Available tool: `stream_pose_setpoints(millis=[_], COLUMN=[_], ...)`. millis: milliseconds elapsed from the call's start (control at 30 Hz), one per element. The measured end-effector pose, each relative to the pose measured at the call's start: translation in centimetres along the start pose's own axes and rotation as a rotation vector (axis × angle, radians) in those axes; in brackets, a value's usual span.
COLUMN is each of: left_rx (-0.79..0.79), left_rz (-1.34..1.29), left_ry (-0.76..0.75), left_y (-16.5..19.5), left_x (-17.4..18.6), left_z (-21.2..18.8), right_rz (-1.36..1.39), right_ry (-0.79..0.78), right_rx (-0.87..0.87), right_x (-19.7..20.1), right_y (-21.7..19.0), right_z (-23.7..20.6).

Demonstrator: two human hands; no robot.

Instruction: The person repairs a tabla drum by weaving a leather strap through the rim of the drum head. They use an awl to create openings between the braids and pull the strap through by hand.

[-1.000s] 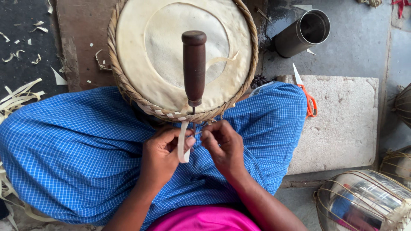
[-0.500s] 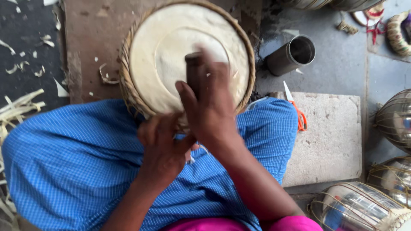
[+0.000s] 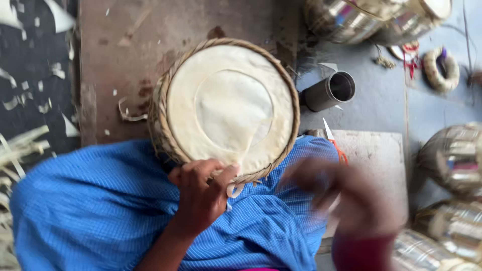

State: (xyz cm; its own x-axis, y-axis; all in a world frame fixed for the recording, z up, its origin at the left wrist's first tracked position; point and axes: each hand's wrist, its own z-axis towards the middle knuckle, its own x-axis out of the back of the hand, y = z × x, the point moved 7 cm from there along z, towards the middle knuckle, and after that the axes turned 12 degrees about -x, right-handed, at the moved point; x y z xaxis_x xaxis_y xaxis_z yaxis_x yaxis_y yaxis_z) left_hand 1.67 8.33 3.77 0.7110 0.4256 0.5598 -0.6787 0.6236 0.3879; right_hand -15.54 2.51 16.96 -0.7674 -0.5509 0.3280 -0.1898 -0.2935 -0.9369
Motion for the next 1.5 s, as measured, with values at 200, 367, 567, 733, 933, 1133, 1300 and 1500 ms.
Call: stream_pose_setpoints(millis=[200,367,567,733,933,1133,1300,1500], left_rx=[0.032,0.043,0.033,-0.062,-0.119,-0.038,-0.06,-0.058], left_rz=[-0.058,-0.129,-0.14,-0.03,-0.094,-0.07,-0.005,-0.13], left_ry=[-0.092,-0.126,-0.177,-0.27,-0.206,-0.215,-0.179,-0.193], left_y=[-1.0,-1.2,-1.3,-0.6,-1.5,-1.5,-0.5,0.0], left_x=[-0.2,0.0,0.7,1.1,0.2,-1.1,-1.5,-1.2], left_z=[-0.8,-0.1,1.2,1.9,3.3,2.0,2.9,3.5], right_rz=[-0.122,-0.692,0.371,-0.226,-0.637,-0.68,-0.526,-0.339], right_ry=[-0.44,0.295,0.383,0.168,0.366,0.6,0.597,0.906], right_rx=[-0.552,-0.223,-0.379,-0.288,-0.042,-0.141,-0.151,-0.306], right_x=[-9.1,-4.3,-2.3,-2.6,-4.9,-5.5,-3.6,5.4], right_y=[9.3,6.8,11.6,9.7,7.0,9.0,11.8,13.6], right_z=[-4.8,-1.9,-0.3,-0.4,1.4,-0.1,-1.3,-1.1])
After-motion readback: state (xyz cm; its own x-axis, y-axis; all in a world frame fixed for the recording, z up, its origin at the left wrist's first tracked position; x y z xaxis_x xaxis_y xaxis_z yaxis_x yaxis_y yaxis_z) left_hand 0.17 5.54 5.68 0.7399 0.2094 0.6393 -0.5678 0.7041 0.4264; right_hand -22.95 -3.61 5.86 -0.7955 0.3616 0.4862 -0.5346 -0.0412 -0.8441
